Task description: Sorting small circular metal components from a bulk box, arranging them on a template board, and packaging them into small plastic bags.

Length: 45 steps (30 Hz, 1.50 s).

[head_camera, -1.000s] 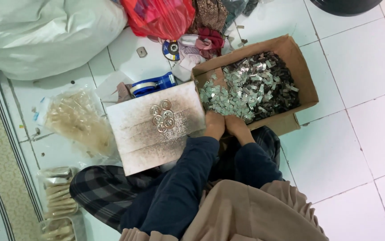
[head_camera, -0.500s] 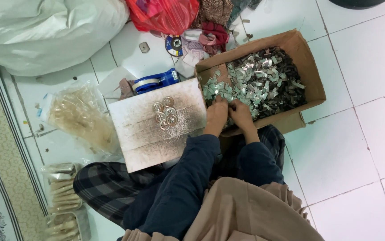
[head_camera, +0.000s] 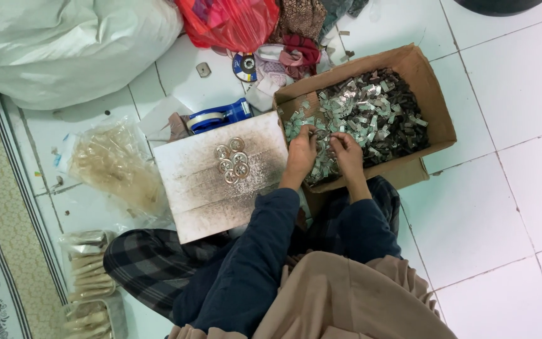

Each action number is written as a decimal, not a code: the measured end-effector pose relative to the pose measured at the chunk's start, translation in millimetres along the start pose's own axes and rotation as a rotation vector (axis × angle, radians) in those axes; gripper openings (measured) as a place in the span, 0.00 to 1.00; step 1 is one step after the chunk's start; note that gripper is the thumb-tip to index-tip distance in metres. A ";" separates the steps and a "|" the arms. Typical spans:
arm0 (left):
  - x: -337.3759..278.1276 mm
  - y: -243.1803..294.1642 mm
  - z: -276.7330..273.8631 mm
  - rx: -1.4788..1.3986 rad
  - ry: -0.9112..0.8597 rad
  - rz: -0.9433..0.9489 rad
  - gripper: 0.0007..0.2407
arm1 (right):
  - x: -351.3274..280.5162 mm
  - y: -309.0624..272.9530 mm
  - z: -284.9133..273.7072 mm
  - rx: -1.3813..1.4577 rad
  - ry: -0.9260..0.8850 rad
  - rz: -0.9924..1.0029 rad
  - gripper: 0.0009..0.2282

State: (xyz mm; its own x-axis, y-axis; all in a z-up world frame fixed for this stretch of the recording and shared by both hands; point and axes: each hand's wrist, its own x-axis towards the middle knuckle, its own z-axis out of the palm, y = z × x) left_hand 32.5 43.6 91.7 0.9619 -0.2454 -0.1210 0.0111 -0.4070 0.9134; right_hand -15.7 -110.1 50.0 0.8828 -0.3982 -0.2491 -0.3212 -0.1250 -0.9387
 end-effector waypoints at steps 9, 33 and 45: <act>-4.7 -7.9 5.0 0.044 0.109 0.080 0.11 | 20.7 35.8 33.5 -1.158 -0.282 -0.256 0.18; -49.1 -31.9 -37.2 -0.445 0.020 -0.007 0.11 | 11.4 17.1 20.1 -0.995 -0.168 -0.055 0.06; -68.5 -29.2 -47.4 -0.282 0.111 -0.064 0.11 | -34.3 -44.8 8.7 -0.055 -0.067 -0.037 0.05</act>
State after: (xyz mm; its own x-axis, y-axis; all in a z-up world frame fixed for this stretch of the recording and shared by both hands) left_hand -20.7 114.0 91.8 0.9805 -0.1236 -0.1529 0.1332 -0.1545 0.9790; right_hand -28.6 -82.9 98.5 0.9149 -0.3310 -0.2312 -0.3044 -0.1892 -0.9336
